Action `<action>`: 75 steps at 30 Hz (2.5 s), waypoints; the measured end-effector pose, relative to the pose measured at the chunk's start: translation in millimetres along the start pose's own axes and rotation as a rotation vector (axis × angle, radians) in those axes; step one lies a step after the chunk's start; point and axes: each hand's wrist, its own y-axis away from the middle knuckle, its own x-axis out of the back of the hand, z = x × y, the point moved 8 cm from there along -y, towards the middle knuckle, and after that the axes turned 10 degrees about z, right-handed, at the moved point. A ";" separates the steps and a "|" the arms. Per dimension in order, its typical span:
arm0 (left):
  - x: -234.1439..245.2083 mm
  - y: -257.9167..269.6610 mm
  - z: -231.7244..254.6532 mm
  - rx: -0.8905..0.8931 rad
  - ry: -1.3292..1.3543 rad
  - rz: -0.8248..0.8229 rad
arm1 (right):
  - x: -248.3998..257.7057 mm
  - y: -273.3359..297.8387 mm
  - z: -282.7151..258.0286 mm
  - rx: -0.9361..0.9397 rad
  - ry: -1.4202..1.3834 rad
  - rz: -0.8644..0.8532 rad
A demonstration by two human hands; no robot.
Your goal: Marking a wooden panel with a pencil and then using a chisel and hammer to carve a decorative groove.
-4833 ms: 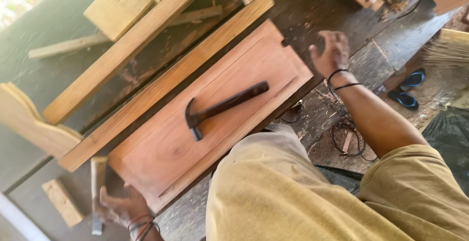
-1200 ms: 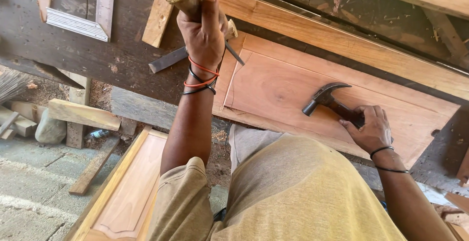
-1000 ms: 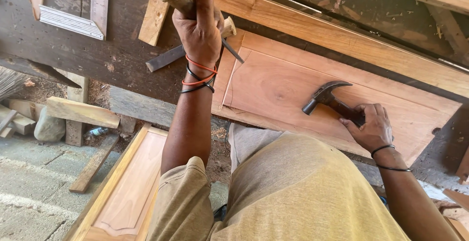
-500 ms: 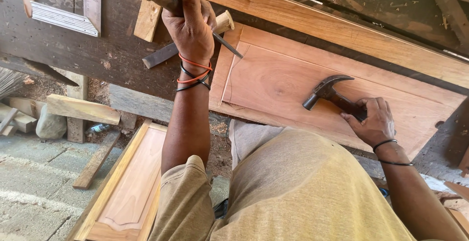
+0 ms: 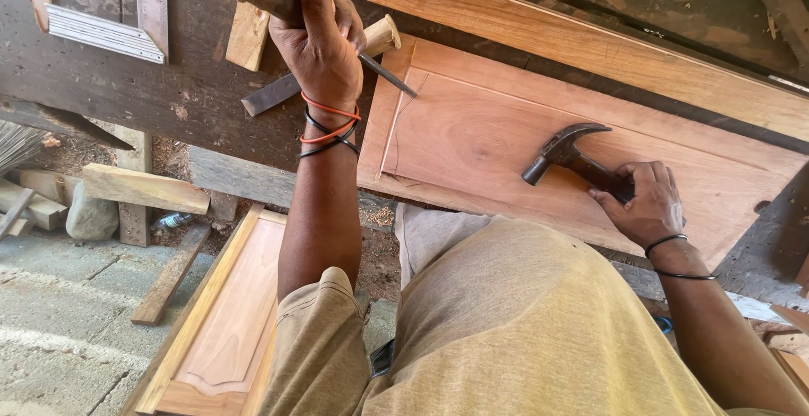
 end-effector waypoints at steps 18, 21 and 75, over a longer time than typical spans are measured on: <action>17.4 -4.6 3.5 -0.030 0.090 0.085 | 1.9 1.7 -1.2 0.049 -0.018 0.049; 8.3 -5.9 6.9 -0.052 0.067 0.065 | 0.8 0.3 -0.9 0.014 -0.008 0.014; 76.4 2.3 2.4 -0.093 0.121 0.226 | 6.9 -10.5 -6.6 -0.028 -0.041 -0.141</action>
